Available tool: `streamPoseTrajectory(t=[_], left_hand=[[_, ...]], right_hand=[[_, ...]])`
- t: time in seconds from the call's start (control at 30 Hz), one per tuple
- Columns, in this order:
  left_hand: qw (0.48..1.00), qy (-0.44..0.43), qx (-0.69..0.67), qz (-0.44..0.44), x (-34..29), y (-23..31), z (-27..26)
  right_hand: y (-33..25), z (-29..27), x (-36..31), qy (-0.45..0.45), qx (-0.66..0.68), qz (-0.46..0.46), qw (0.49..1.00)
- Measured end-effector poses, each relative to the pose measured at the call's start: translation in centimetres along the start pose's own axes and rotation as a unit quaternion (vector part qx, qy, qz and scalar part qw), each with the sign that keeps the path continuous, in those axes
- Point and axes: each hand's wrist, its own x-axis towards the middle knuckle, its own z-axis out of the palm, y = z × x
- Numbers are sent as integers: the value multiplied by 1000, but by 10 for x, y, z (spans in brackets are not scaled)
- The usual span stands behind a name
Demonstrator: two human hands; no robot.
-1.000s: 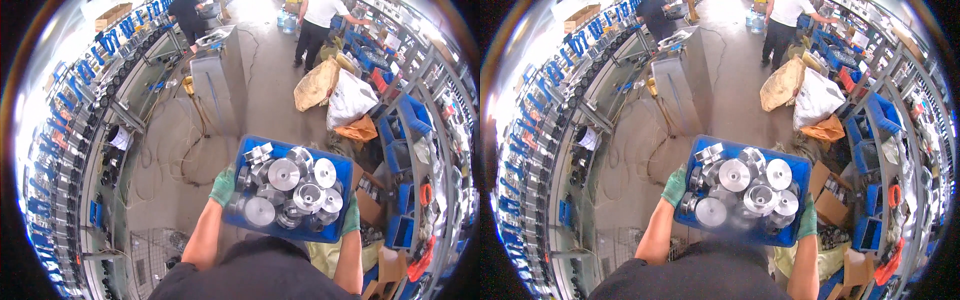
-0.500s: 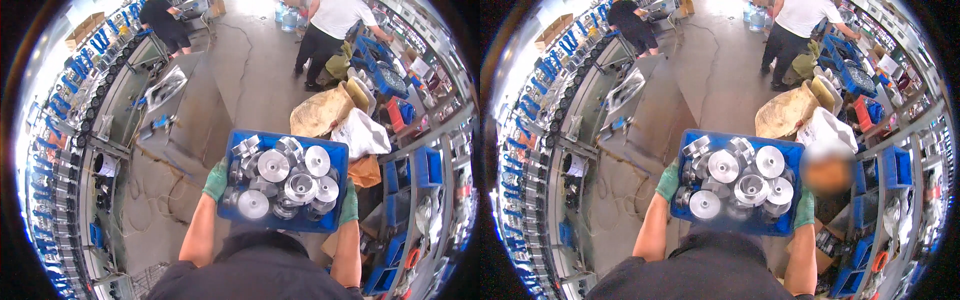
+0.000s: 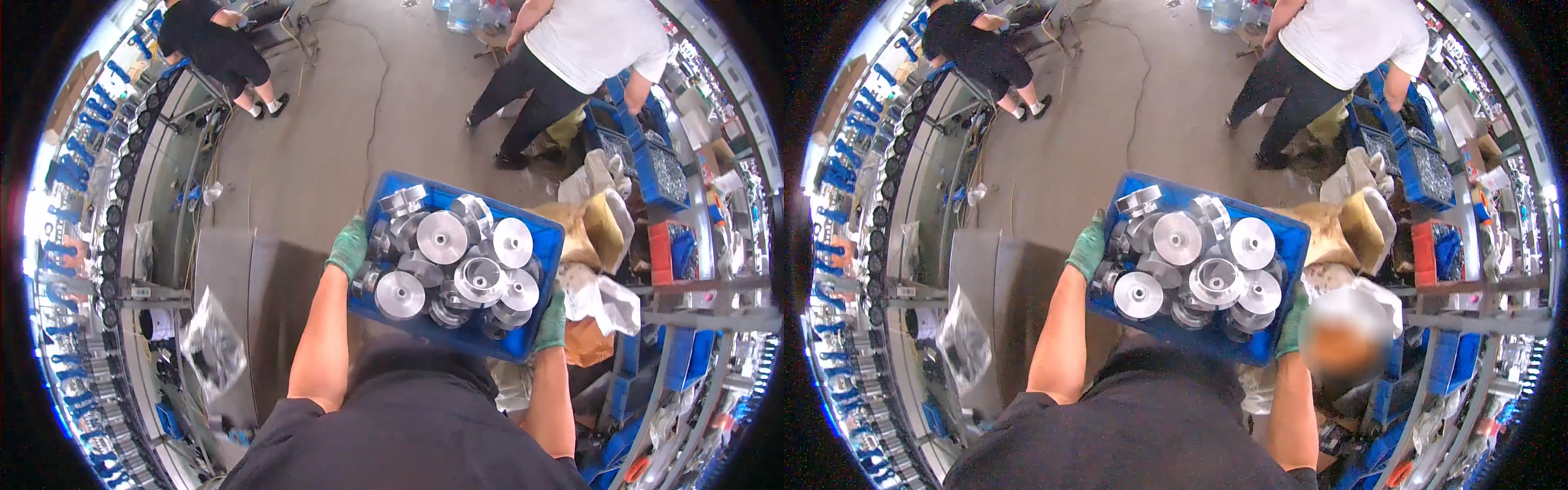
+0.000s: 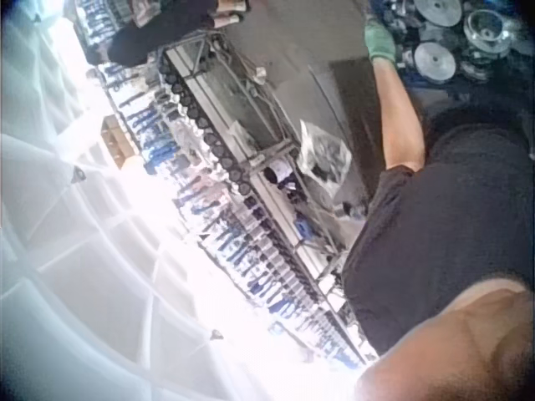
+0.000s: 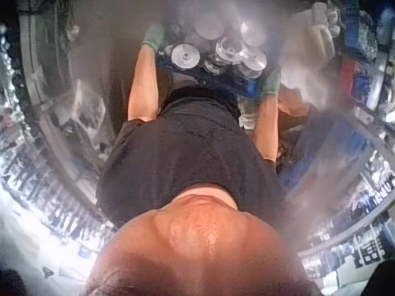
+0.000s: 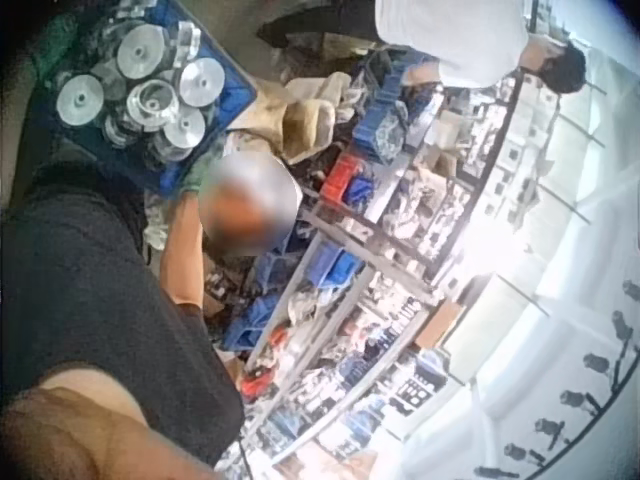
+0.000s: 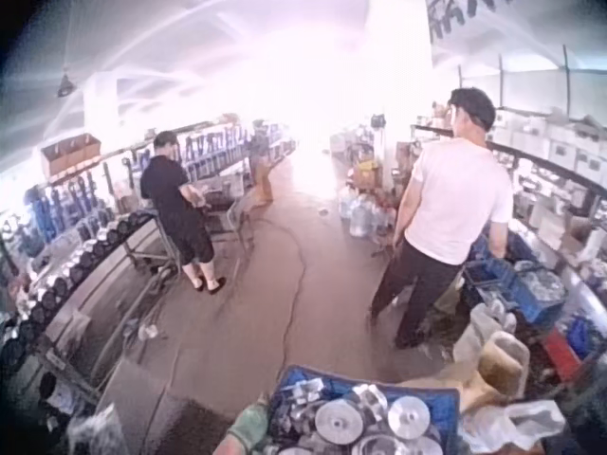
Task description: The person connects wires to a row of pumps using pliers, carries a crate of metal discs from a storage area, and places the discs onto the top of each pump one by one.
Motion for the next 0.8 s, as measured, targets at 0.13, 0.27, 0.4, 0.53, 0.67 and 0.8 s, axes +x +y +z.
streamPoseTrajectory(t=[0.13, 0.27, 0.4, 0.53, 0.67, 0.8], left_hand=[[999, 47, 13, -10, 118, 61, -17], [996, 73, 36, 32, 230, 84, -97], [993, 99, 54, -24, 309, 136, -106], [986, 131, 103, -22, 422, 126, -95], [964, 141, 213, -75, 543, 80, -117], [958, 69, 255, -109, 613, 31, -104]], right_hand=[[-2, 50, 141, -32, 25, -8, 999], [-9, 155, 228, -23, -22, 20, 999], [-18, 228, 341, 21, -201, 106, 974], [-1, 270, 440, 63, -327, 249, 909], [71, 283, 553, 28, -363, 313, 877], [150, 268, 626, 84, -377, 362, 849]])
